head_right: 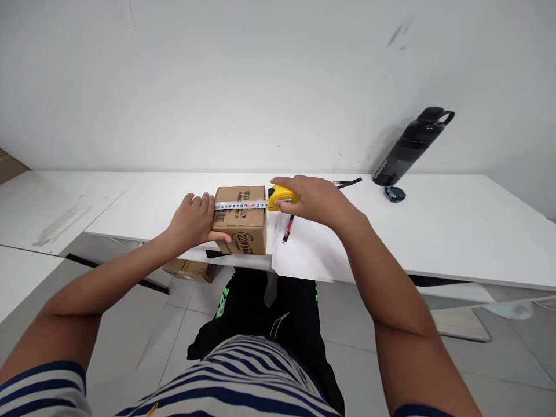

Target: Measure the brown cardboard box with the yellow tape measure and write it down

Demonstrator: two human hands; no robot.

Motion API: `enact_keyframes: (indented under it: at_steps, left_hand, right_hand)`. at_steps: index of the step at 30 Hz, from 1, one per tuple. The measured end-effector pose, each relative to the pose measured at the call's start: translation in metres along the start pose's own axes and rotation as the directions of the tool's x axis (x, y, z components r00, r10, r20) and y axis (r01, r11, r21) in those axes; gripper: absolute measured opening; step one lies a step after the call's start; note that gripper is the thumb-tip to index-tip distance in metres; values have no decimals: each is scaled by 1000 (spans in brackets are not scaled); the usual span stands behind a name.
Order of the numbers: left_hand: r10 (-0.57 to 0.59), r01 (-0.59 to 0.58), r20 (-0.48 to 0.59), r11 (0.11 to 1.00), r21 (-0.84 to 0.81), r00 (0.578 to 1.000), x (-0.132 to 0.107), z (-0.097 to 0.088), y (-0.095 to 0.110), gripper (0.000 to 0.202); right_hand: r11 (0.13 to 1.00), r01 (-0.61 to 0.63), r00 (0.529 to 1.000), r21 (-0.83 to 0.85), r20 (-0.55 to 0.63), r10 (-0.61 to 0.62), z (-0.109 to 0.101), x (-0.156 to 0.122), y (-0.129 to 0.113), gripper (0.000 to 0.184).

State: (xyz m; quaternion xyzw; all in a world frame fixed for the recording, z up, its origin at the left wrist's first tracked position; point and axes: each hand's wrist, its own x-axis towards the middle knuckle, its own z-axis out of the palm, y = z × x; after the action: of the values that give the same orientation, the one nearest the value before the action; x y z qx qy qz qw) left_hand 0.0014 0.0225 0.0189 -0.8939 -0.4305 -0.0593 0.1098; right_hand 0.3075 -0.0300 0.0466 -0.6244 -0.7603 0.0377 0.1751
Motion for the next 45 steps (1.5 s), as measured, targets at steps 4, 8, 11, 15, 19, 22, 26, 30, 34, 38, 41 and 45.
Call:
enact_keyframes:
  at_steps: [4, 8, 11, 15, 19, 22, 26, 30, 34, 38, 41, 45]
  left_hand:
    - [28, -31, 46, 997, 69, 999, 2, -3, 0, 132]
    - [15, -26, 82, 990, 137, 996, 4, -10, 4, 130]
    - [14, -36, 107, 978, 206, 994, 3, -12, 6, 130]
    - [17, -32, 76, 980, 195, 997, 2, -9, 5, 126]
    - [10, -27, 83, 978, 206, 997, 2, -6, 3, 122]
    - [-4, -14, 100, 985, 175, 995, 2, -9, 4, 128]
    - [-15, 5, 91, 993, 115, 996, 2, -11, 5, 128]
    - [-23, 12, 76, 991, 137, 997, 0, -6, 4, 122]
    - [-23, 11, 70, 986, 168, 997, 1, -2, 2, 120]
    - [-19, 11, 68, 992, 125, 998, 2, -1, 1, 127]
    - [-32, 26, 60, 996, 88, 998, 1, -1, 1, 129]
    - [-31, 25, 62, 995, 95, 998, -1, -2, 3, 128]
  right_hand:
    - [1000, 4, 1000, -12, -7, -4, 5, 2, -1, 55]
    - [998, 14, 1000, -56, -3, -14, 9, 2, -4, 54]
    - [998, 20, 1000, -56, -2, -20, 10, 1, -5, 52]
    - [998, 10, 1000, -56, -13, -11, 10, -2, -6, 51]
    - [998, -13, 1000, -67, -5, 13, 11, -3, -7, 50]
    - [998, -10, 1000, -54, 0, 10, 11, -1, -6, 50]
    - [999, 4, 1000, -44, -3, -4, 10, 1, -5, 50]
    - [996, 15, 1000, -93, -13, -16, 9, 0, -8, 53]
    - [985, 14, 999, -171, -45, -22, 8, 0, -16, 52]
    - [987, 1, 1000, -162, -27, -5, 6, -1, -20, 50]
    - [990, -2, 1000, -142, -14, 0, 5, -2, -18, 51]
    - [993, 1, 1000, -114, -4, -1, 5, -3, -15, 48]
